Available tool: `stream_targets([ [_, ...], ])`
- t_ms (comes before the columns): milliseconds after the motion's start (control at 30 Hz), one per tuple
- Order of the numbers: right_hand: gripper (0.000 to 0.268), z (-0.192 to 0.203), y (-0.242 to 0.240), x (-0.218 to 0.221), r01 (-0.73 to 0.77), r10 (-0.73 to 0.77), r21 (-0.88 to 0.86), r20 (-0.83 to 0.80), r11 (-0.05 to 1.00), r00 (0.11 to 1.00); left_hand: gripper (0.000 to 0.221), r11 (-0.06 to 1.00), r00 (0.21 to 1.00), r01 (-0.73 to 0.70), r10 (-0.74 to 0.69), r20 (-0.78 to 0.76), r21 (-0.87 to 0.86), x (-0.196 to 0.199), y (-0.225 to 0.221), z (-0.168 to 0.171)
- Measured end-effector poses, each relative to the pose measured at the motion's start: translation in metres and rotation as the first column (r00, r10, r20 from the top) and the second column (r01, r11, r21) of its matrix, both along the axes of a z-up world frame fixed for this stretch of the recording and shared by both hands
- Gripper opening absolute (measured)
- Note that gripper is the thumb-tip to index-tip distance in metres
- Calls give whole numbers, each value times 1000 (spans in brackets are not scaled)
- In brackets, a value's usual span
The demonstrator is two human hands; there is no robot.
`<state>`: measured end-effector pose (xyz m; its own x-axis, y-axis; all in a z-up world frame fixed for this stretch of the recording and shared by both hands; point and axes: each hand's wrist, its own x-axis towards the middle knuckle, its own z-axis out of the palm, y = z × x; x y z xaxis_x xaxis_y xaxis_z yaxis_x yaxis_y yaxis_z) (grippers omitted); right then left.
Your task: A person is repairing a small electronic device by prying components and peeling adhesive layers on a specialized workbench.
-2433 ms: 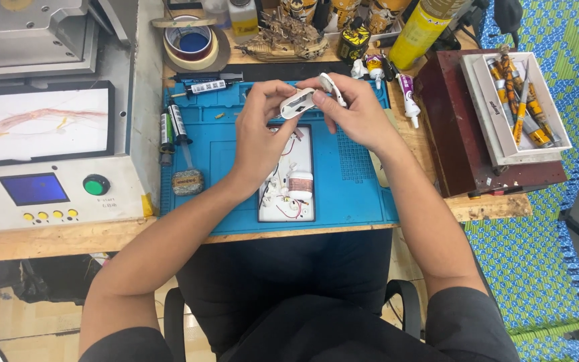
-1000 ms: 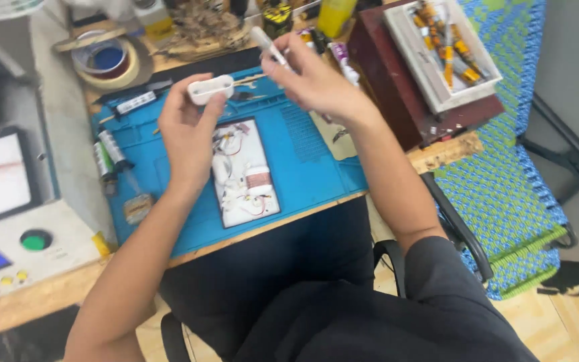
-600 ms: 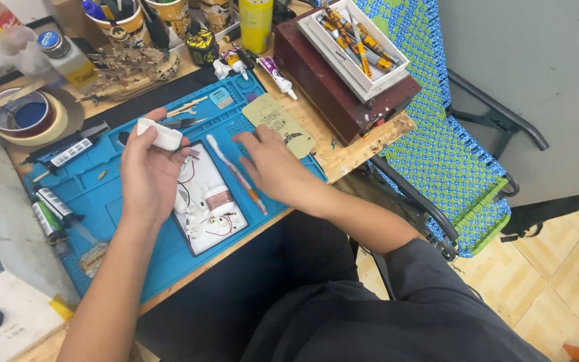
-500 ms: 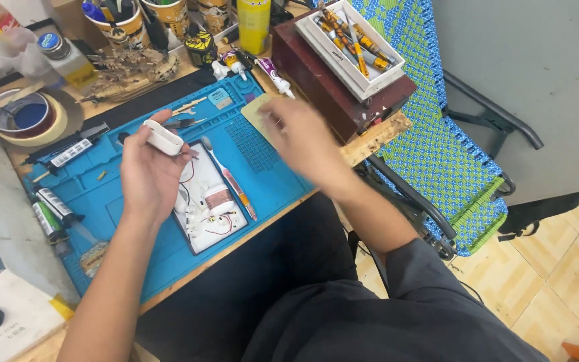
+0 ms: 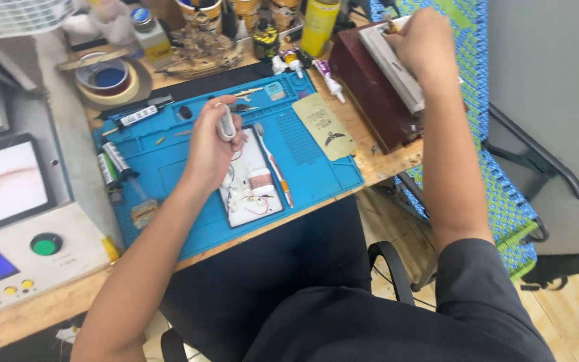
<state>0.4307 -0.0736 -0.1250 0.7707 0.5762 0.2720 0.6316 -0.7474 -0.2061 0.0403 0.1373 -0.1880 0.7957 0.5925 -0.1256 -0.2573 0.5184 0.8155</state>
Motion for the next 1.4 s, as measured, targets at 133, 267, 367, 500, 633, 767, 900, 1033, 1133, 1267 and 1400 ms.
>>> stream_targets([
  [133,74,31,-5,-30,-13,13,3,-191,1000,981,23,994,994,104,-104,-35,15,-2,-7,1],
  [267,21,41,-14,-37,7,64,235,-292,972,954,32,955,954,294,-292,-70,30,-3,-11,2],
  [367,29,45,-25,-39,23,160,455,-358,890,920,35,943,943,330,-328,-55,35,-2,-12,1],
  [500,37,37,-41,-4,-69,388,860,-156,506,908,29,956,956,293,-293,-24,-5,-4,-11,8],
  [633,13,31,-67,22,84,318,878,-258,472,912,29,960,960,277,-275,-53,44,-3,-10,10],
  [767,36,40,-65,-26,56,51,507,-195,860,979,37,963,961,261,-253,-108,71,-4,-10,12],
  [900,39,32,-50,-68,46,-5,218,-187,975,982,36,969,963,239,-228,-146,59,-6,-12,17],
  [1033,31,22,-41,-69,54,-27,237,-116,970,993,33,967,963,241,-228,-146,81,-6,-11,19],
  [1133,16,22,-41,-66,-45,79,343,-84,938,993,34,968,965,230,-212,-154,104,-5,-11,19],
  [1267,11,21,-41,-60,-52,68,230,-63,972,996,34,970,967,228,-215,-138,86,-5,-10,17],
  [1400,15,28,-48,-57,-154,165,157,-60,976,984,34,971,964,231,-221,-148,61,-5,-12,17],
])
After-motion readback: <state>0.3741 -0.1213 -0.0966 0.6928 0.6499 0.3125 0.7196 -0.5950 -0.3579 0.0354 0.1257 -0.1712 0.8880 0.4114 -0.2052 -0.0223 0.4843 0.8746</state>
